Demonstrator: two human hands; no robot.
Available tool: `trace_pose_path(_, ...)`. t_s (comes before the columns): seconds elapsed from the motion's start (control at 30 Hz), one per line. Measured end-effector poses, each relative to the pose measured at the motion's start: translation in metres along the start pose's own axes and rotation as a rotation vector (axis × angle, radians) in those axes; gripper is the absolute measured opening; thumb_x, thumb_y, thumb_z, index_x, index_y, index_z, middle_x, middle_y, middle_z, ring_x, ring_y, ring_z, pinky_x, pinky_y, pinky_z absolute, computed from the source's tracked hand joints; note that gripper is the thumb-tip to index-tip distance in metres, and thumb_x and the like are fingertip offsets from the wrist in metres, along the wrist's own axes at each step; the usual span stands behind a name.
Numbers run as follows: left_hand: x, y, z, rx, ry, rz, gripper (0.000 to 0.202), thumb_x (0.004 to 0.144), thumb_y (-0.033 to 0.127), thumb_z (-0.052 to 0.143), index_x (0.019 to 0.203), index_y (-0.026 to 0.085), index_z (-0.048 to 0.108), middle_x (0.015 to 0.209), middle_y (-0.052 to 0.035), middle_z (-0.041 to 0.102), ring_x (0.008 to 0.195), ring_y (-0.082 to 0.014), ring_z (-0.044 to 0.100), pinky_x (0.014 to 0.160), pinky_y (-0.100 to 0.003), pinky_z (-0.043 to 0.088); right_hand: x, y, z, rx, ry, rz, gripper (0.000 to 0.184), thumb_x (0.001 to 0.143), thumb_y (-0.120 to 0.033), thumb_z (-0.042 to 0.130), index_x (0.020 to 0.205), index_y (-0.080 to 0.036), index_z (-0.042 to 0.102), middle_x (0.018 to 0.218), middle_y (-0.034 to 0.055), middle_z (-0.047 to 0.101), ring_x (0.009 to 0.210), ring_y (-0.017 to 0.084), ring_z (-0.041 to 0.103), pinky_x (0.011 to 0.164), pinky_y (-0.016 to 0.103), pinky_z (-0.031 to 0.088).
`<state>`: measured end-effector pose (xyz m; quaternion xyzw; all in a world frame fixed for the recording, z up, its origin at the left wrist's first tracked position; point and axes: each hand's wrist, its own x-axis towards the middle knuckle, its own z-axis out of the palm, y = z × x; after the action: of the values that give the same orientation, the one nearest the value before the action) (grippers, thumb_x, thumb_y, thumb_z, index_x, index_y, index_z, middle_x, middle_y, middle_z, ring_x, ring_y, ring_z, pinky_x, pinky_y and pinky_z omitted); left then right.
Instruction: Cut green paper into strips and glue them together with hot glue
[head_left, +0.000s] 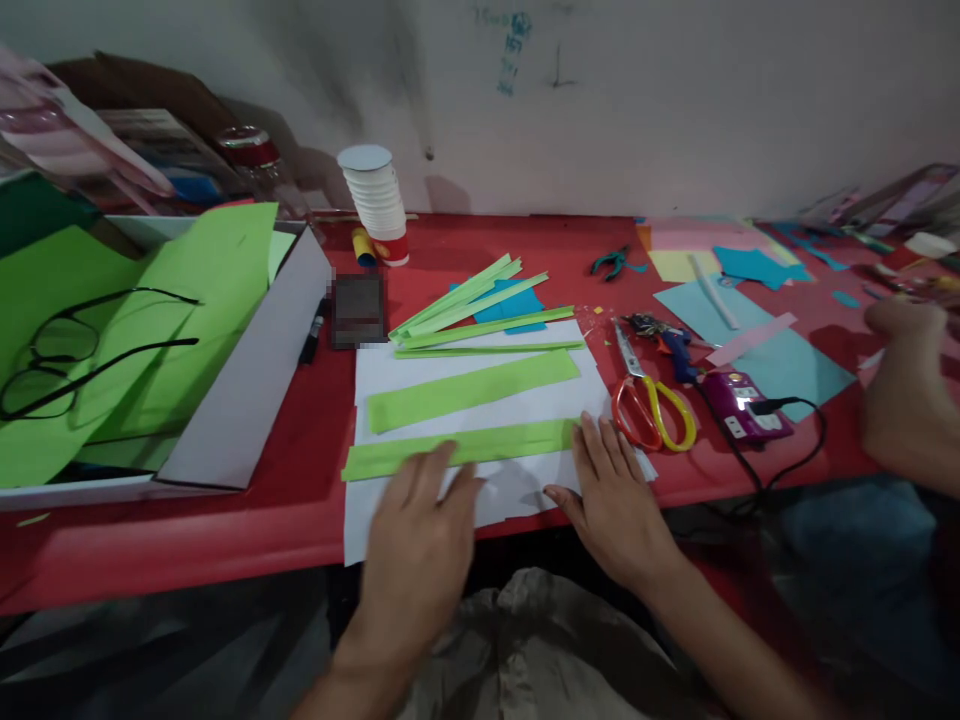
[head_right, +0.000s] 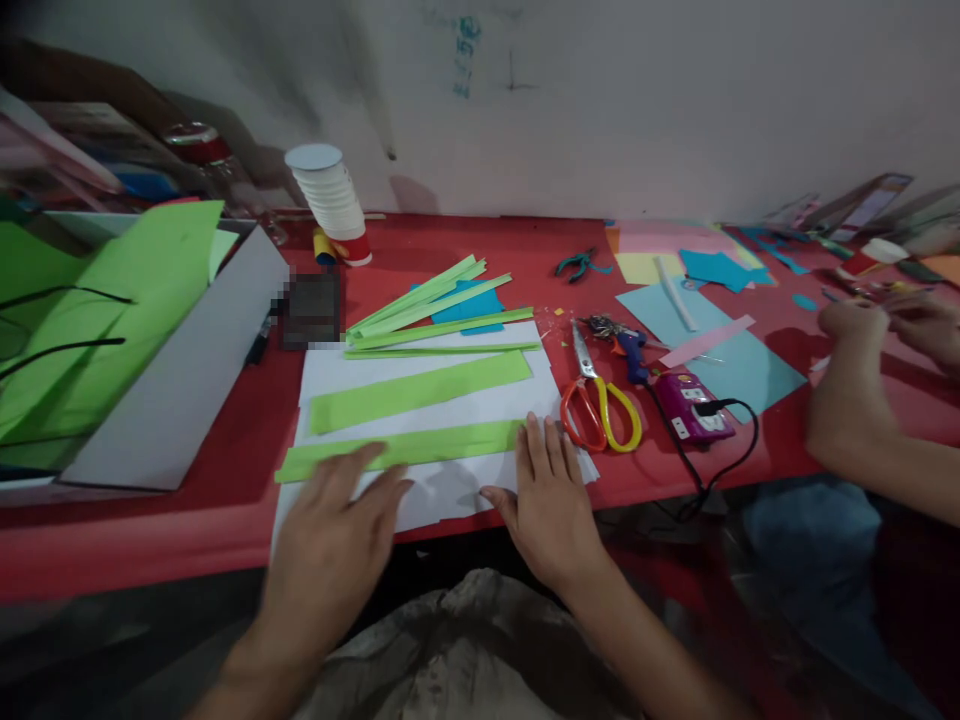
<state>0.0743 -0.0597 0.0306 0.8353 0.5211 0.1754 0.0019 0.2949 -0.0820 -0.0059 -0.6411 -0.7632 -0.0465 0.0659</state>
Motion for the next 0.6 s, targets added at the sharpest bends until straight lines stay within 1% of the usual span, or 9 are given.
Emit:
trace_pose_path(0.03,0.008,0.007,0.009,-0.084,-0.017,0.041,0.022,0.091,0.02,0.045,0.098,0.019,0.065,0.107,-0.0101,0.063,0.095,-0.0226,0.058,0.085,-0.037,0.048,0.001,0.001,-0.002,0.009,0.002,-0.002,0.068,0.092,-0.051,0.041,0.139,-0.003,0.039,0.149,0.0218,0.03,0.14,0.036,0.022,0.109,0.054,0.028)
trace_pose_path(0.1,0.022,0.016,0.026,-0.159,-0.116,-0.015,0.023,0.094,0.024,0.04,0.091,0.019,0.063,0.093,-0.0064,0.063,0.08,-0.0178,0.06,0.07,-0.03,0.05,0.006,0.005,-0.007,0.039,0.013,-0.003,0.06,0.092,-0.048,0.044,0.134,-0.005,0.047,0.147,0.0207,0.036,0.137,0.036,0.028,0.107,0.054,0.031)
trace_pose_path(0.17,0.032,0.02,0.038,-0.142,-0.183,-0.079,0.022,0.094,0.023,0.038,0.092,0.019,0.06,0.089,-0.0047,0.062,0.075,-0.0181,0.061,0.064,-0.03,0.048,0.015,0.013,-0.012,0.1,0.019,-0.006,0.046,0.092,-0.041,0.047,0.124,-0.01,0.057,0.138,0.0178,0.048,0.128,0.033,0.04,0.103,0.051,0.036)
trace_pose_path(0.23,0.038,0.021,0.041,-0.097,-0.24,-0.104,0.02,0.093,0.022,0.038,0.096,0.018,0.057,0.088,-0.0044,0.06,0.075,-0.0202,0.062,0.06,-0.031,0.048,0.029,0.022,-0.016,0.195,-0.003,-0.033,0.032,0.091,-0.032,0.052,0.116,-0.015,0.062,0.123,0.0141,0.06,0.114,0.029,0.052,0.098,0.047,0.042)
trace_pose_path(0.33,0.043,0.019,0.038,-0.058,-0.296,-0.097,0.018,0.092,0.024,0.04,0.102,0.019,0.055,0.098,-0.0057,0.058,0.074,-0.0203,0.062,0.056,-0.031,0.047,0.055,0.036,-0.021,0.308,-0.109,-0.093,0.025,0.084,-0.022,0.062,0.108,-0.015,0.064,0.104,0.0105,0.065,0.099,0.025,0.056,0.09,0.041,0.045)
trace_pose_path(0.4,0.045,0.019,0.036,-0.063,-0.3,-0.096,0.023,0.091,0.025,0.042,0.111,0.02,0.052,0.112,-0.0073,0.054,0.075,-0.0186,0.063,0.055,-0.03,0.047,0.071,0.042,-0.024,0.349,-0.202,-0.112,0.023,0.078,-0.019,0.069,0.101,-0.015,0.065,0.097,0.0085,0.065,0.094,0.023,0.057,0.086,0.039,0.045)
trace_pose_path(0.47,0.046,0.018,0.036,-0.069,-0.292,-0.103,0.029,0.091,0.024,0.043,0.119,0.02,0.048,0.12,-0.0086,0.051,0.078,-0.0179,0.063,0.055,-0.029,0.048,0.082,0.046,-0.025,0.397,-0.277,-0.122,0.02,0.075,-0.016,0.072,0.094,-0.016,0.066,0.089,0.0056,0.064,0.087,0.021,0.057,0.081,0.035,0.046)
trace_pose_path(0.53,0.046,0.019,0.037,-0.065,-0.292,-0.112,0.031,0.09,0.024,0.044,0.121,0.02,0.047,0.12,-0.0091,0.05,0.078,-0.018,0.063,0.055,-0.029,0.048,0.089,0.049,-0.026,0.455,-0.292,-0.151,0.013,0.075,-0.012,0.069,0.087,-0.017,0.067,0.083,0.0038,0.062,0.081,0.019,0.057,0.075,0.031,0.046)
trace_pose_path(0.6,0.046,0.019,0.038,-0.065,-0.287,-0.119,0.031,0.091,0.025,0.043,0.121,0.021,0.048,0.12,-0.0088,0.05,0.075,-0.0173,0.063,0.053,-0.028,0.048,0.09,0.051,-0.024,0.512,-0.251,-0.195,0.009,0.079,-0.009,0.064,0.081,-0.017,0.068,0.081,0.0037,0.062,0.08,0.017,0.058,0.074,0.03,0.045)
